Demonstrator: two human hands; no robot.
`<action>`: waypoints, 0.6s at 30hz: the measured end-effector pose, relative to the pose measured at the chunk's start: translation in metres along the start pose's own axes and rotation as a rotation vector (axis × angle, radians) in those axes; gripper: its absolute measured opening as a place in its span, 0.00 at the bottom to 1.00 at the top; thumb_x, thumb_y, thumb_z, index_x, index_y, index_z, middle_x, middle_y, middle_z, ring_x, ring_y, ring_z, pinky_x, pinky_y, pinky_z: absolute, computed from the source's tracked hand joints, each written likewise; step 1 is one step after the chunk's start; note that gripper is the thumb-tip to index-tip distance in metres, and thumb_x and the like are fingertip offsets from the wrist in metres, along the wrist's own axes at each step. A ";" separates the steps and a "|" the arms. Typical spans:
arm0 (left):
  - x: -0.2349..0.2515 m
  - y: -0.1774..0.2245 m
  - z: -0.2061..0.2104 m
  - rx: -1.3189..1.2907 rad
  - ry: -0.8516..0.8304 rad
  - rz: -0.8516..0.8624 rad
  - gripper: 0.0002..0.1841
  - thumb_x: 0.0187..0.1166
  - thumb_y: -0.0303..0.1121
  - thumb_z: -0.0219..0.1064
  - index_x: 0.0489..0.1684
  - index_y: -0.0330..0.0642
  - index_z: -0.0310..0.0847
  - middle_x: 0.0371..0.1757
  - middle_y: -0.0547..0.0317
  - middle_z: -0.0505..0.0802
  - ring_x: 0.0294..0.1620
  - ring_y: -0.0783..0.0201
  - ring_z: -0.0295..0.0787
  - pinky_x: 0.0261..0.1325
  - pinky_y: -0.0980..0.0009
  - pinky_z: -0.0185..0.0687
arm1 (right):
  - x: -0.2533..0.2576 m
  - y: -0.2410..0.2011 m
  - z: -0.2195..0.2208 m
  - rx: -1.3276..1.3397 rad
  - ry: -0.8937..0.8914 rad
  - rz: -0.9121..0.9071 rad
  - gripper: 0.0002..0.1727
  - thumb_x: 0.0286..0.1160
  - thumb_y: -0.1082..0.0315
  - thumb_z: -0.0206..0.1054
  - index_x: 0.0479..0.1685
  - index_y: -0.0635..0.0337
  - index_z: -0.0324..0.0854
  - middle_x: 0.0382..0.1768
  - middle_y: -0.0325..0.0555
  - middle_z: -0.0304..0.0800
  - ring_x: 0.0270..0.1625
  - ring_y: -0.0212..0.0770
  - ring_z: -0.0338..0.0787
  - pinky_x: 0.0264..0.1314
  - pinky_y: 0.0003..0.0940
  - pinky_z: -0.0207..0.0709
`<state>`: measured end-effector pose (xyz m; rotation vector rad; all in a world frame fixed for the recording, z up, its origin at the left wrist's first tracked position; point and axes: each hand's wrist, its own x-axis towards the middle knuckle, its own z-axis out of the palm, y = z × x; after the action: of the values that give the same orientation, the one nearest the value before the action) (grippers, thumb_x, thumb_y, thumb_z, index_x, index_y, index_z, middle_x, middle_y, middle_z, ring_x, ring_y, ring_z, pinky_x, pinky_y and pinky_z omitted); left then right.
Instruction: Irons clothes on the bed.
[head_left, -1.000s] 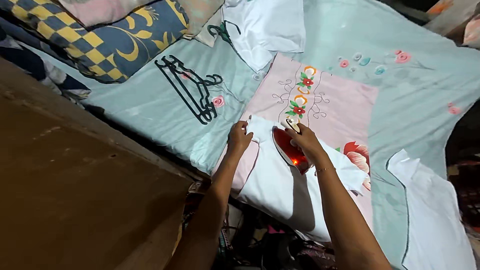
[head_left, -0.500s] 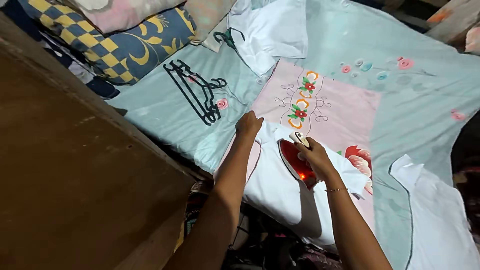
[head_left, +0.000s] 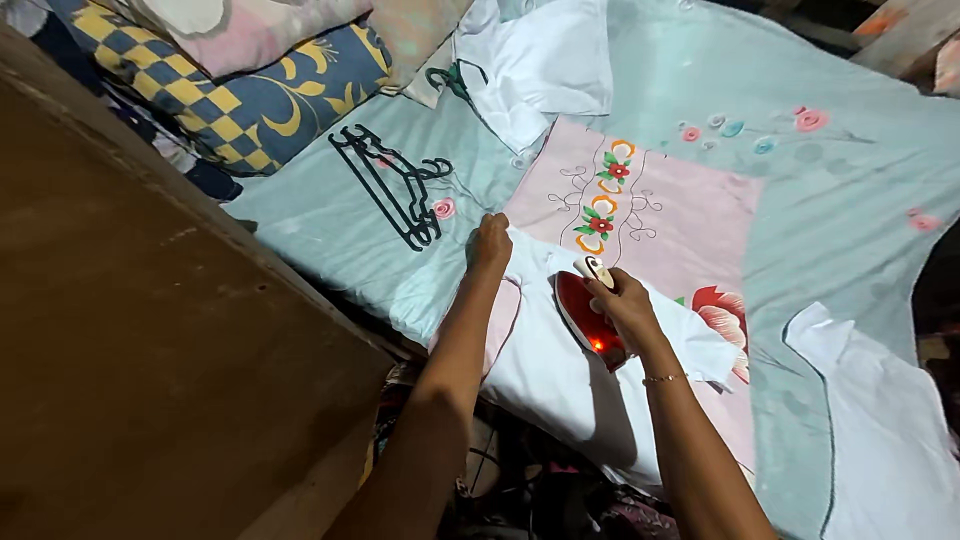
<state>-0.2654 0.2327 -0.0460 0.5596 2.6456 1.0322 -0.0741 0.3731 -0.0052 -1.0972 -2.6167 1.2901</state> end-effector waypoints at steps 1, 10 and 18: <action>-0.003 0.000 -0.003 -0.022 0.014 -0.005 0.16 0.84 0.21 0.58 0.65 0.32 0.83 0.69 0.35 0.85 0.71 0.40 0.84 0.73 0.45 0.80 | 0.008 -0.006 0.005 0.006 0.000 0.006 0.21 0.84 0.54 0.67 0.61 0.63 0.80 0.38 0.53 0.87 0.32 0.44 0.85 0.40 0.44 0.80; -0.011 -0.001 -0.007 0.107 -0.060 -0.097 0.18 0.90 0.36 0.55 0.65 0.35 0.84 0.66 0.38 0.89 0.70 0.41 0.86 0.69 0.40 0.80 | 0.043 -0.021 0.023 -0.007 -0.011 0.050 0.27 0.87 0.49 0.64 0.68 0.64 0.77 0.43 0.58 0.87 0.38 0.49 0.87 0.46 0.49 0.82; -0.006 0.003 -0.001 0.054 -0.079 -0.177 0.19 0.87 0.45 0.63 0.61 0.39 0.88 0.63 0.41 0.91 0.70 0.41 0.85 0.69 0.37 0.77 | -0.008 0.009 -0.003 0.070 0.003 0.086 0.19 0.85 0.54 0.67 0.59 0.61 0.80 0.31 0.46 0.81 0.23 0.36 0.78 0.28 0.35 0.75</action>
<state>-0.2600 0.2314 -0.0430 0.3614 2.6046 0.8713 -0.0622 0.3744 -0.0073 -1.2117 -2.5276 1.3831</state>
